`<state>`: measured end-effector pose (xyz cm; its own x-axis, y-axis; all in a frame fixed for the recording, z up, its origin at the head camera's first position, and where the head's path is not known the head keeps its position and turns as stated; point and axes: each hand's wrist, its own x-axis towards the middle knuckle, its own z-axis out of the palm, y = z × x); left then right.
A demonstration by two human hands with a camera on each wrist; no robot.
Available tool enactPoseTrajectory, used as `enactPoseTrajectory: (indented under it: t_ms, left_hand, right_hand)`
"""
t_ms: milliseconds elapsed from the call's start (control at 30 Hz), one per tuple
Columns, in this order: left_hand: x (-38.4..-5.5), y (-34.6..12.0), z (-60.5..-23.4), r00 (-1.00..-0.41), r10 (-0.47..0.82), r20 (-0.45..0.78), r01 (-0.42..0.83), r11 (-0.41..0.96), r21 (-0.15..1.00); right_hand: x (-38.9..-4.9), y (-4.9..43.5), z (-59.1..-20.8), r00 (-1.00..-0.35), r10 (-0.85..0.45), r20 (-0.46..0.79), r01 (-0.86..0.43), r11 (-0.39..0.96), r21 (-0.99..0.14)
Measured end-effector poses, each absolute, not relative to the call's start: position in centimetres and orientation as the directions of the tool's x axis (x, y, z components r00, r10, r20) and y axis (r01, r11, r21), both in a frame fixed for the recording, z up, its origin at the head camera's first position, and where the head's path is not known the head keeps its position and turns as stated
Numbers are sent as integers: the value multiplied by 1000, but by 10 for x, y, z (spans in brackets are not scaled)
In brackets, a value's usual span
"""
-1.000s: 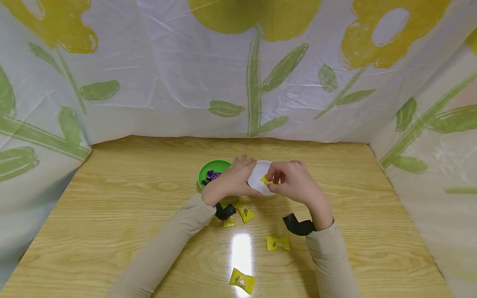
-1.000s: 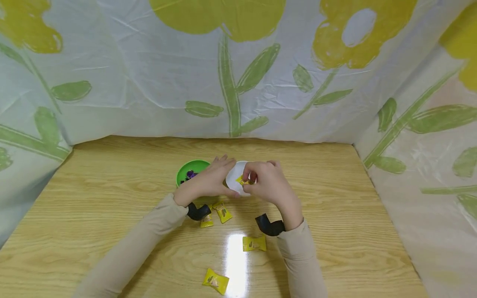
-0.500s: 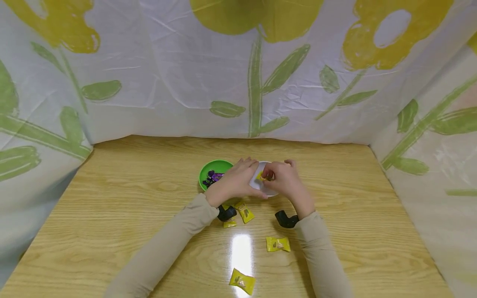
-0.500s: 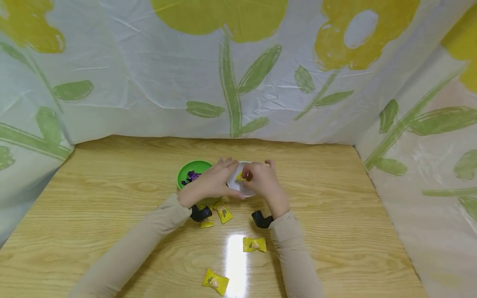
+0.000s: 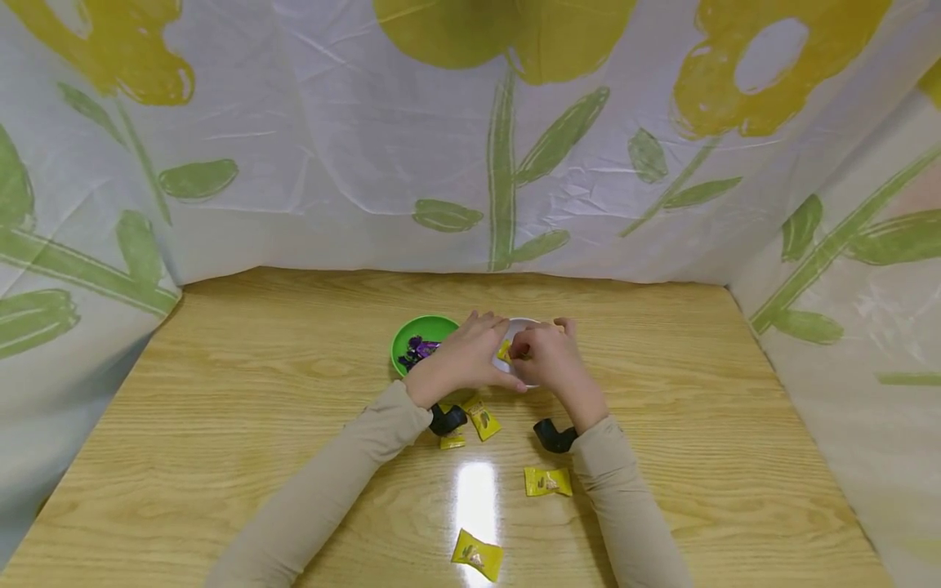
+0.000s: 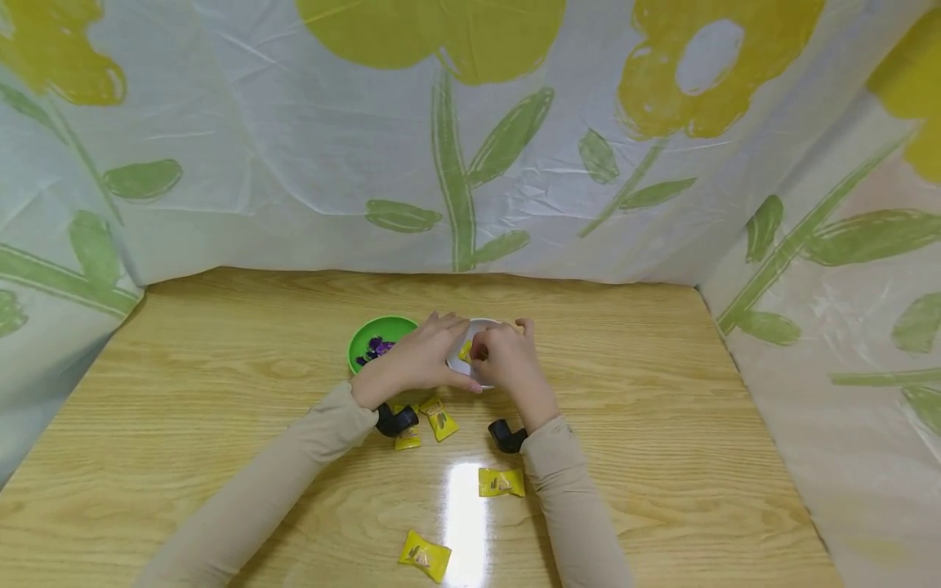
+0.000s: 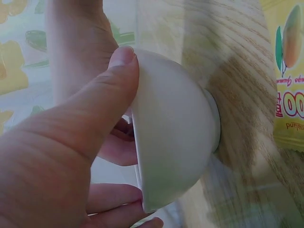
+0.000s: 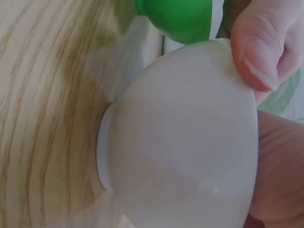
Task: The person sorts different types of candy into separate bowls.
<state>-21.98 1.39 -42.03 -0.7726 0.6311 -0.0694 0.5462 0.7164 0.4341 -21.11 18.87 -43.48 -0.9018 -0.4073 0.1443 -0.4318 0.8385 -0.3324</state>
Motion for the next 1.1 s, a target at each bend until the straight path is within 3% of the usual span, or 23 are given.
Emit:
enactPoseTrajectory:
  t_ms: [400, 633, 900, 1100]
  left_hand:
    - [-221, 15, -419, -777, 628, -43, 543, 703, 459]
    - [-221, 14, -420, -777, 627, -55, 540, 708, 455]
    - [-222, 15, -421, -766, 640, -63, 576, 727, 373]
    - [-223, 17, -419, -769, 636, -68, 581, 739, 342]
  right_hand:
    - [-201, 188, -412, -912, -364, 190, -410, 832, -374]
    - [-182, 182, -390, -876, -404, 262, -479, 792, -380]
    - [-153, 174, -373, -794, -478, 375, -582, 776, -244]
    - [-131, 164, -377, -743, -543, 390, -632, 762, -142]
